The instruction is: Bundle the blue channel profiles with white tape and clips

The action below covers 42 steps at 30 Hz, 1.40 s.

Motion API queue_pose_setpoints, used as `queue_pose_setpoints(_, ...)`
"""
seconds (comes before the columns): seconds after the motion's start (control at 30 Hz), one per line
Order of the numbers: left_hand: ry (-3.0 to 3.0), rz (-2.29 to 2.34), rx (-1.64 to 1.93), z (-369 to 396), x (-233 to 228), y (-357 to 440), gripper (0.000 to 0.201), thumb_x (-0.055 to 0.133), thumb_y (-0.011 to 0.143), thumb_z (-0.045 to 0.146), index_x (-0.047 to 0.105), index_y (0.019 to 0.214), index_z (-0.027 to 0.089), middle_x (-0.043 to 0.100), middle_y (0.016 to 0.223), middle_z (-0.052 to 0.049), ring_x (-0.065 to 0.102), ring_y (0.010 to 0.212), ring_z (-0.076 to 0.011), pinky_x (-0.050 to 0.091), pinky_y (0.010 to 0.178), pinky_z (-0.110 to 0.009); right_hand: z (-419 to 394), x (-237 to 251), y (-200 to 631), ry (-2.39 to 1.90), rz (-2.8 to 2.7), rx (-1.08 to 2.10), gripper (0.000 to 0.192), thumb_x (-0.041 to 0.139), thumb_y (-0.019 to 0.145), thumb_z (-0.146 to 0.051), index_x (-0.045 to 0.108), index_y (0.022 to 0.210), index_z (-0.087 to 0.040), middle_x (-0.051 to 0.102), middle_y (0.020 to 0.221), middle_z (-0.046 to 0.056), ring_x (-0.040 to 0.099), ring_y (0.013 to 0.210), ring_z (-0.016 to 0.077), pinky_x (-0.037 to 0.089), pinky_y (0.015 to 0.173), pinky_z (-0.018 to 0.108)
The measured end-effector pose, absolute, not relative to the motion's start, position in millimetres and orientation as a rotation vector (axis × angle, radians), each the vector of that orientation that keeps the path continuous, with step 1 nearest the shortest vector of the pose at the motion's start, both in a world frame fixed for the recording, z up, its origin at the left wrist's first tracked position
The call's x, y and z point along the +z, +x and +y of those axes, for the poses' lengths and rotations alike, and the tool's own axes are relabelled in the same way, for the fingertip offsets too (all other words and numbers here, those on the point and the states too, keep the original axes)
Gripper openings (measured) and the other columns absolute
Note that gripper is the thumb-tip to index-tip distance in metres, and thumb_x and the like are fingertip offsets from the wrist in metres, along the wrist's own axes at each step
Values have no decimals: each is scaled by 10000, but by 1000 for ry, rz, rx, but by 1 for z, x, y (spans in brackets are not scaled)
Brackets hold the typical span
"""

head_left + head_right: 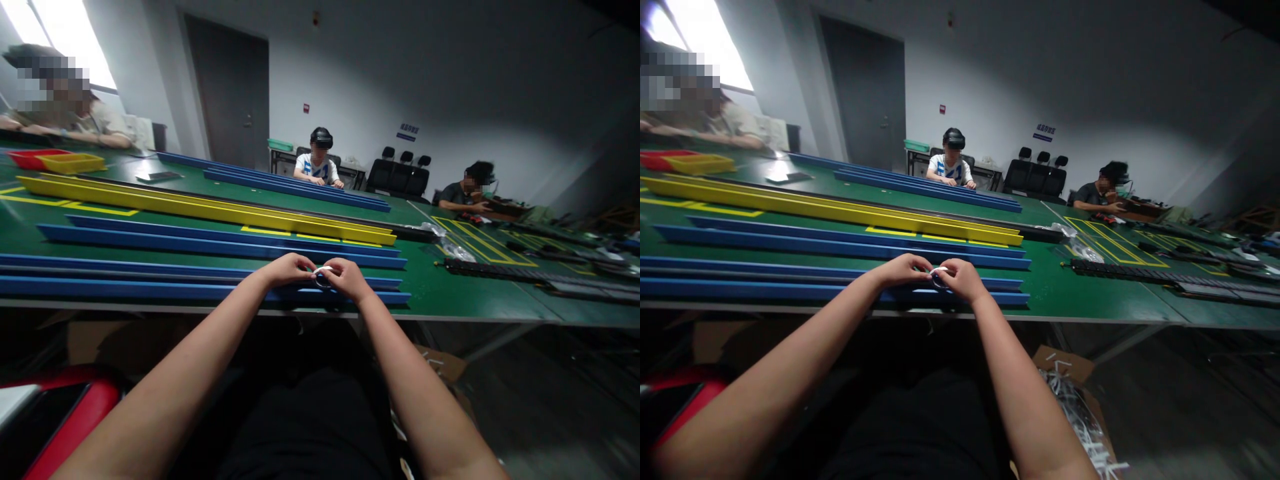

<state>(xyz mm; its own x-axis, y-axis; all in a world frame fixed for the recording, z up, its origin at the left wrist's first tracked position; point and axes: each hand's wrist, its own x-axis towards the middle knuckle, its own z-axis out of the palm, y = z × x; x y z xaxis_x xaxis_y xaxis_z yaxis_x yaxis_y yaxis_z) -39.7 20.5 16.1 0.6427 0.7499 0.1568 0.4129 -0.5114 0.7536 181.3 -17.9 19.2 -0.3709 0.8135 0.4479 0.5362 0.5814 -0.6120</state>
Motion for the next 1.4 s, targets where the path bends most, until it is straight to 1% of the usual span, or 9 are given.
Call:
queue_pose_setpoints(0.1,2126,916,674,20,16,-40,440,629,755,526,726,972,156,724,901,-51,626,858,-189,467,774,-270,-17,19,183,-1076,-2063,402,317,593,832,-455,682,898,-157,664,851,45,571,757,139,421,693,245)
queue_pose_setpoints(0.37,1991,869,805,17,17,-41,476,618,757,545,699,994,140,698,869,-51,596,776,-163,450,673,-260,-9,14,188,-1050,-2049,324,282,559,875,-431,683,864,-178,648,819,37,552,748,141,424,691,261)
queue_pose_setpoints(0.5,2004,898,774,17,18,-42,478,571,794,572,729,942,146,639,693,-7,523,635,-125,361,559,-231,-7,11,187,-1004,-2047,339,259,590,861,-429,695,878,-194,651,817,34,552,736,143,428,681,268)
queue_pose_setpoints(0.57,2003,910,763,18,18,-43,471,582,791,569,736,933,147,617,657,3,500,610,-117,336,540,-225,-6,10,187,-1003,-2047,364,258,608,846,-435,699,890,-197,651,821,31,553,736,142,432,687,268)
queue_pose_setpoints(0.67,1946,886,798,20,18,-47,448,613,778,546,733,936,144,645,705,-9,524,641,-124,364,568,-226,-4,10,189,-1035,-2036,418,273,623,829,-448,701,908,-199,656,847,29,569,767,145,436,694,266)
queue_pose_setpoints(0.83,1831,810,881,25,16,-52,417,635,771,507,720,931,131,691,803,-46,601,761,-165,450,716,-274,1,9,193,-1066,-2024,488,260,597,853,-428,710,913,-201,667,904,29,593,847,154,435,720,264)
queue_pose_setpoints(1.0,1785,787,848,27,15,-52,347,620,778,451,713,906,142,697,828,-45,628,808,-187,473,770,-304,1,7,191,-1013,-2036,388,261,580,875,-426,703,862,-196,667,852,29,586,814,153,430,733,269)
queue_pose_setpoints(1.17,1757,755,759,31,14,-52,285,588,773,393,700,864,147,690,778,-26,631,777,-188,474,763,-311,-4,8,188,-966,-2145,245,206,568,896,-377,689,858,-214,678,871,29,585,843,159,415,788,276)
queue_pose_setpoints(1.4,1971,844,695,35,11,-52,267,522,760,383,632,647,167,629,644,5,550,686,-164,398,679,-268,-17,12,183,-1083,-2285,-2,250,477,946,-412,642,896,-231,653,845,28,559,817,159,381,734,251)
